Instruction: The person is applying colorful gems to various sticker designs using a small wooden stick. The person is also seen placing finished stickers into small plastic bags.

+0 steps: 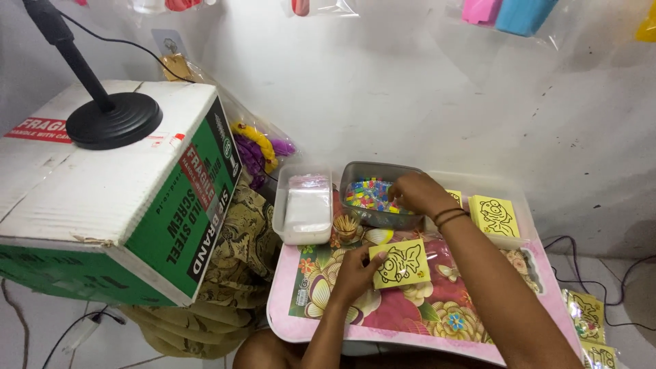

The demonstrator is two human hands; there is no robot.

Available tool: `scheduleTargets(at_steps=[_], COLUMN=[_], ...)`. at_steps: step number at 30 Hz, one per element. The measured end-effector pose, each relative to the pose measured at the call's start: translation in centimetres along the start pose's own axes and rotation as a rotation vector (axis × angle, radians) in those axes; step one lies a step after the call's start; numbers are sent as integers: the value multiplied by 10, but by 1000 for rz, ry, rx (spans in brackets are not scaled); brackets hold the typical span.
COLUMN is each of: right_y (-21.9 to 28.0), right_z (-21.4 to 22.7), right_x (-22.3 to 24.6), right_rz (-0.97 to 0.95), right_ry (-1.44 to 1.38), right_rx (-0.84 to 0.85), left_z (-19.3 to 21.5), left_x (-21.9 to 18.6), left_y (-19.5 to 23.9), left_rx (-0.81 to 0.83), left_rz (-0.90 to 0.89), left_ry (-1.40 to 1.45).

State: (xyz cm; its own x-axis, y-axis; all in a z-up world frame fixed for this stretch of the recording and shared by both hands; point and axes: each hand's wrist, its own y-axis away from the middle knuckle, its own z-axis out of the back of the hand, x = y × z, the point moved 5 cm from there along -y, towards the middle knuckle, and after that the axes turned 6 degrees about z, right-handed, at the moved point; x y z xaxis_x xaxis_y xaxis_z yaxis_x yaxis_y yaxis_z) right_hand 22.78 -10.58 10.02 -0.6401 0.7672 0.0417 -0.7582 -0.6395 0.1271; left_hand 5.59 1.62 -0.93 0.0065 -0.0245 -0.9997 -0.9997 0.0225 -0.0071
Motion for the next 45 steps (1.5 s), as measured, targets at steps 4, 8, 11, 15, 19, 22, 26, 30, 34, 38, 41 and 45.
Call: scheduleTargets(at_steps=[4, 8, 11, 15, 19, 22, 26, 30, 34, 38, 41, 45], right_y=[-29, -41, -31, -6, 34, 75, 126, 178, 202, 200, 188, 175], right_z=[-32, -43, -31, -5, 26, 53, 24, -33, -70, -98, -106, -95], right_x=[-12, -22, -15, -5, 3, 6, -53, -110, -100, -87, -76, -52], right_rz=[-12, 14, 18, 17, -47, -21, -182, -380, -358, -290, -202, -95], right_ry=[10, 43, 43, -97, -224, -437, -529, -400, -586, -1184, -1306, -1351], right_rx=[40, 6, 9, -36, -82, -171, -391, -383, -277, -329, -298, -272], left_z=[-3, -2, -2, -2, -2, -3, -5, -8, -11, -11, -9, -12], left_x=[-5, -5, -8, -7, -11, -15, -17, -15, -16, 1, 10, -2], left_y=[-4, -8, -7, -7, -2, 2, 3, 2, 5, -1, -2, 3], left_rx=[-61, -46, -54, -46, -51, -10, -43, -51, -43, 25, 35, 46], left_rz=[76, 69, 82, 87, 101, 44, 82, 72, 102, 83, 91, 105], left_ry=[-128, -140, -159, -104, -78, -9, 13, 25, 49, 56, 56, 67])
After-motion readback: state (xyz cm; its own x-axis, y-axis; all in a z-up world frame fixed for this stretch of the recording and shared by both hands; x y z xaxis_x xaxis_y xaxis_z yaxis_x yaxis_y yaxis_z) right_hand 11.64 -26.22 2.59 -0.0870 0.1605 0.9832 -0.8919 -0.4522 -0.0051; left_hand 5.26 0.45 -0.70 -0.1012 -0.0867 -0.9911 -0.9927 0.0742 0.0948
